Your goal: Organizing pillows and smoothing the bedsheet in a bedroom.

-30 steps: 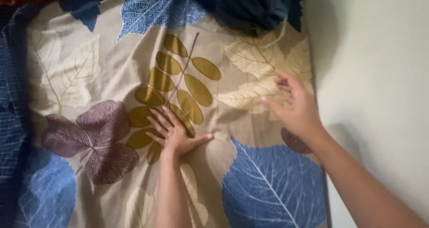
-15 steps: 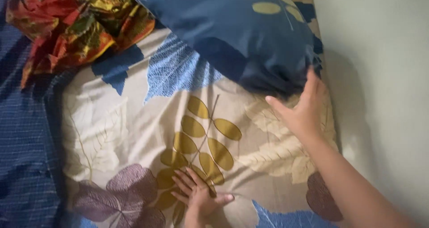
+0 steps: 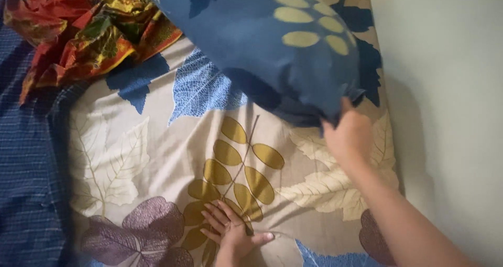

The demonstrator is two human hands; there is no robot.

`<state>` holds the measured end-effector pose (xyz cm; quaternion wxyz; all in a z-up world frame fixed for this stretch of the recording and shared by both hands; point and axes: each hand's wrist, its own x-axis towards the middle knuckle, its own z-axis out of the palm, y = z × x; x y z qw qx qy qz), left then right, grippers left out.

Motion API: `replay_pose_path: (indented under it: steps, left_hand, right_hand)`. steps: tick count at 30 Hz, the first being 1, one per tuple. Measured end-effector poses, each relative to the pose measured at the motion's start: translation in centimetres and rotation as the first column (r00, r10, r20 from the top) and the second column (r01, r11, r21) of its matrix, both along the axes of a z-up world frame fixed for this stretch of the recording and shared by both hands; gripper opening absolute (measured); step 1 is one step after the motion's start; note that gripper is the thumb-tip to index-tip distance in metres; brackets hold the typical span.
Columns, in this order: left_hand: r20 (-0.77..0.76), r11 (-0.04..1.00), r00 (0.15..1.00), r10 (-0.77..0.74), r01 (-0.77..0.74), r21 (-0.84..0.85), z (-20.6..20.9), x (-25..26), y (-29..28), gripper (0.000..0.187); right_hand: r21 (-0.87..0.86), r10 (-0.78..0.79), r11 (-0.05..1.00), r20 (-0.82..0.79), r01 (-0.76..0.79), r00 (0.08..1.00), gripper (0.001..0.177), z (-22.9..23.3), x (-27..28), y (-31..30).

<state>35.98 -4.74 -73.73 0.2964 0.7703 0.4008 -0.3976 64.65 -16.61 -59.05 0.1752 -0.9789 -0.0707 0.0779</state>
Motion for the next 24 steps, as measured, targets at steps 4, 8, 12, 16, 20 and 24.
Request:
replay_pose_path:
  steps: [4,8,12,16,20,24]
  left_hand:
    - [0.043,0.999,0.999,0.022,-0.024,0.040,0.1,-0.2,-0.2,0.189]
    - [0.184,0.993,0.982,0.046,-0.065,0.097,0.0,-0.7,-0.6,0.188]
    - [0.408,0.979,0.913,0.027,-0.106,0.173,0.8,-2.4,-1.5,0.183]
    - [0.596,0.977,0.803,-0.010,-0.119,0.178,0.2,-4.3,-0.3,0.177]
    - [0.698,0.997,0.716,-0.013,-0.046,0.066,1.1,-7.3,1.9,0.162]
    - [0.700,0.983,0.690,0.184,-0.114,-0.146,5.4,-10.7,1.5,0.149]
  right_hand:
    - [-0.161,0.141,0.976,-0.048,-0.147,0.989,0.030,-1.5,-4.2,-0.7]
    - [-0.084,0.352,0.936,0.187,-0.342,0.917,0.026,-0.9,-10.1,-1.5]
    - [0.006,0.357,0.932,0.158,-0.363,0.921,0.025,-1.3,-15.5,-2.6]
    - [0.004,0.340,0.940,0.067,-0.341,0.938,0.027,1.5,-21.0,-3.3]
    - [-0.011,0.305,0.952,-0.016,-0.305,0.952,0.026,1.5,-26.2,-5.6]
    - [0.061,0.243,0.968,-0.016,-0.242,0.970,0.030,2.6,-30.4,-7.7]
